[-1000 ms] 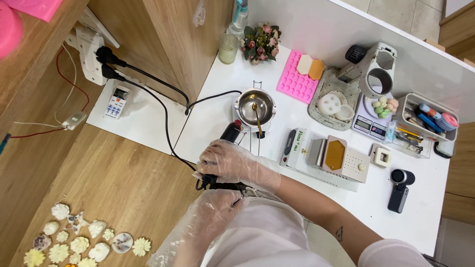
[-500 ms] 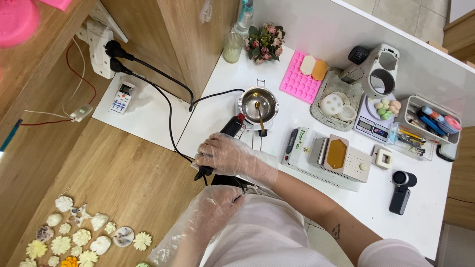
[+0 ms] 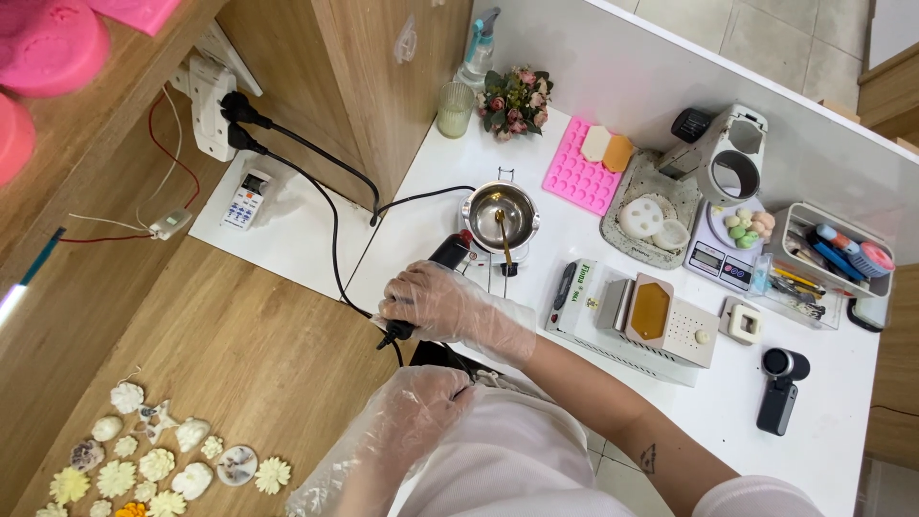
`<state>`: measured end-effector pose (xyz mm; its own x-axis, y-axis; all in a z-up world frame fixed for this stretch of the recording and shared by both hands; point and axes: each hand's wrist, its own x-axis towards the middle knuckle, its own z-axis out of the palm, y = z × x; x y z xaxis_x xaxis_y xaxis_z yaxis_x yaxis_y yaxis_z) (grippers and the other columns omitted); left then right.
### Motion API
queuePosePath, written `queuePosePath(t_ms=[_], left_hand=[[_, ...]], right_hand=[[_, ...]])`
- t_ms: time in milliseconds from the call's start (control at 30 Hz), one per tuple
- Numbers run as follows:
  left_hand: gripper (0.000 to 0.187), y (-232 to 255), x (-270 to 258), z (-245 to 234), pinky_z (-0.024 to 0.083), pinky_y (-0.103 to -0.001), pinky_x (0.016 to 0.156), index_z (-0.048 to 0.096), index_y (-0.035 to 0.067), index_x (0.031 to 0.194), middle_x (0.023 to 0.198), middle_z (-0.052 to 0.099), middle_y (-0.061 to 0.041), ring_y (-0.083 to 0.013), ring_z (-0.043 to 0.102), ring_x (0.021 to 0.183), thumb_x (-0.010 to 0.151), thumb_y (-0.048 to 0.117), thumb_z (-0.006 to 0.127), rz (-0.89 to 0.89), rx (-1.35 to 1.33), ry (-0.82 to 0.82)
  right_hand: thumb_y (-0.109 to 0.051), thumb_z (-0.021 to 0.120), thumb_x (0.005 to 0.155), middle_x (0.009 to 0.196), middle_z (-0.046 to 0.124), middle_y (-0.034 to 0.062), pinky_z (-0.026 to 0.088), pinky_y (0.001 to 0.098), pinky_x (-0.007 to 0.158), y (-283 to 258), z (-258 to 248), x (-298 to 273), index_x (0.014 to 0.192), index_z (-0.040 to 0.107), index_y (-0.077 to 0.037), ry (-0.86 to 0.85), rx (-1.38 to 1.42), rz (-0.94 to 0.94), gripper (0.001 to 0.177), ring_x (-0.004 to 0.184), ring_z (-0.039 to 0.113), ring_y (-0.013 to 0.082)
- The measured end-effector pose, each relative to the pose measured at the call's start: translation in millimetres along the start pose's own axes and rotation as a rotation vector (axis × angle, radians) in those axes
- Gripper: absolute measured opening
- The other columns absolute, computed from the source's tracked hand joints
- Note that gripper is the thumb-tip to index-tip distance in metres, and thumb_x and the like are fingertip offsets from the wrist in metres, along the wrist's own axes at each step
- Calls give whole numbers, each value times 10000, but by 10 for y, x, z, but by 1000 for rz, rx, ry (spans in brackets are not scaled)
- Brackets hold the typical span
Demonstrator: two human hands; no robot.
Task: Heating wax with a heat gun and preparing wax shapes for candle assembly.
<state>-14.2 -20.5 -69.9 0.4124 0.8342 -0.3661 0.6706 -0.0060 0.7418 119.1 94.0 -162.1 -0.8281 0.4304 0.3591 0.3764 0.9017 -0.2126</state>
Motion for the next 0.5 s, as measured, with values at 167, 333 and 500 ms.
queuePosePath(t_ms=[167,333,500], left_hand=[[193,-48,14,83,530,-455,714,717,88,863,834,714,-109,-314,677,786,861,279,742,34,30,35],[210,-170,52,217,535,-466,728,698,79,862,819,706,-119,-319,684,794,867,287,723,134,60,77],[252,59,-1,19,522,-476,735,690,70,835,826,697,-127,-326,677,800,886,316,709,11,72,26]], right_hand=[[-260,837,895,1027,616,25,516,406,905,47,0,-58,1060,614,-165,169,87,74,292,967,650,225],[-239,815,859,1022,616,37,521,418,897,-10,-100,-46,1050,625,-140,145,137,93,287,951,651,239],[-227,814,840,1028,620,39,520,417,879,-11,-43,-20,1046,627,-138,146,157,85,292,951,649,244]])
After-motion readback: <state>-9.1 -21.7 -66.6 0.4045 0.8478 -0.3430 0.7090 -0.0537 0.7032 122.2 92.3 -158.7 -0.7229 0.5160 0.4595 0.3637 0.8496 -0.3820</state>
